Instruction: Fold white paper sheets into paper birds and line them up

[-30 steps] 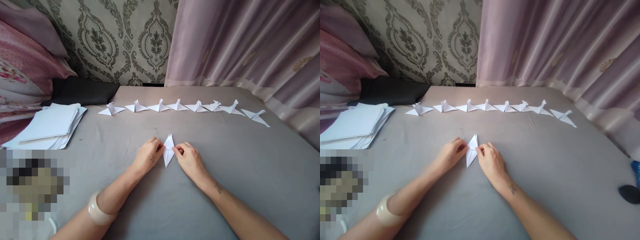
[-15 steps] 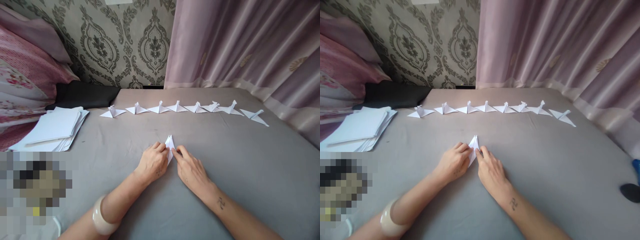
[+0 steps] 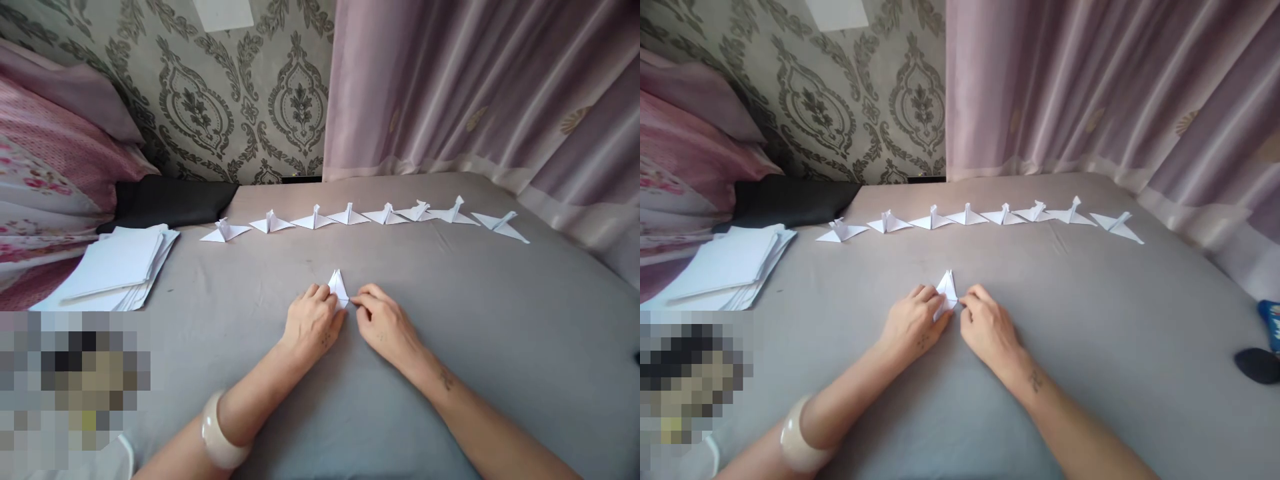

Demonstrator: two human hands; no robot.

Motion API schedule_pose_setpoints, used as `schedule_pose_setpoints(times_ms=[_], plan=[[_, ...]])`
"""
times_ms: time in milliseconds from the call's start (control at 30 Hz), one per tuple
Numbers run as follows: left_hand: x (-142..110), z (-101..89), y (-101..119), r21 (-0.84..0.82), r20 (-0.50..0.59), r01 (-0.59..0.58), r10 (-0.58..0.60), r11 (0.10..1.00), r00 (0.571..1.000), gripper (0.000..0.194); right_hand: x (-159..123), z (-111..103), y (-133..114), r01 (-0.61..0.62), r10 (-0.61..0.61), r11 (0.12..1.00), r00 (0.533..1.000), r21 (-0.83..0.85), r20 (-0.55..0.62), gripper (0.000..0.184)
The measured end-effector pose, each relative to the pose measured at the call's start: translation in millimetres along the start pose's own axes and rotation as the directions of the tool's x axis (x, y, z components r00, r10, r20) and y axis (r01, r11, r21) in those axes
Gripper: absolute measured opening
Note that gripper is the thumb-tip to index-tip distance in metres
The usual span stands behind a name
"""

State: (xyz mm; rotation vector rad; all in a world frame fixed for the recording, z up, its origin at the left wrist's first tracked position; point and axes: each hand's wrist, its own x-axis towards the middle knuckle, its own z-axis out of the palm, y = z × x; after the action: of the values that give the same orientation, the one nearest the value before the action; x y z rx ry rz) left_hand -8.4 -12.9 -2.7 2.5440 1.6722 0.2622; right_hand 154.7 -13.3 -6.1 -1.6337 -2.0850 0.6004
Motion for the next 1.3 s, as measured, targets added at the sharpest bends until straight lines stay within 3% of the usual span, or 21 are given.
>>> schedule_pose_setpoints(times_ms=[200, 367, 467, 567, 800, 1033, 1200, 1300], plan=[[3, 0.2, 19, 0.096, 0.035, 0.018, -0.022, 0.995, 0.999, 0.024, 12, 2, 11, -0.107, 0.120, 0.980, 0.990, 0.167, -0.070, 0.028], [10, 3.7, 9, -0.023, -0.023, 0.100, -0.100, 0.995, 0.995, 0.038, 11, 1, 10, -0.195, 0.213, 0.938, 0.977, 0.286, -0.032, 0.029], [9, 5.1, 4, -0.042, -0.026, 0.100, -0.101, 0.994, 0.995, 0.027, 11, -1, 12, -0.239, 0.251, 0.894, 0.968, 0.380, 0.019, 0.030], [5, 6.6, 4, -0.005, -0.037, 0.068, -0.068, 0.998, 0.997, 0.020, 11, 0, 11, -0.266, 0.254, 0.834, 0.963, 0.484, 0.092, 0.034], [-2, 10.1, 2, -0.112, -0.127, 0.008, -0.022, 0.994, 0.992, 0.032, 9, 0, 1, -0.371, 0.240, 0.648, 0.928, 0.666, 0.283, 0.037], [-1, 12.6, -4, -0.080, -0.168, 0.074, -0.086, 0.994, 0.982, 0.021, 9, -6, -8, -0.410, 0.155, 0.505, 0.909, 0.760, 0.388, 0.037], [-1, 10.3, -8, -0.080, -0.167, 0.013, -0.026, 0.997, 0.986, 0.014, 7, -4, -9, -0.392, 0.152, 0.543, 0.916, 0.743, 0.372, 0.037], [-1, 6.8, -6, -0.086, -0.147, -0.030, 0.017, 0.996, 0.989, 0.026, 8, -4, -8, -0.320, 0.143, 0.626, 0.944, 0.711, 0.298, 0.038]])
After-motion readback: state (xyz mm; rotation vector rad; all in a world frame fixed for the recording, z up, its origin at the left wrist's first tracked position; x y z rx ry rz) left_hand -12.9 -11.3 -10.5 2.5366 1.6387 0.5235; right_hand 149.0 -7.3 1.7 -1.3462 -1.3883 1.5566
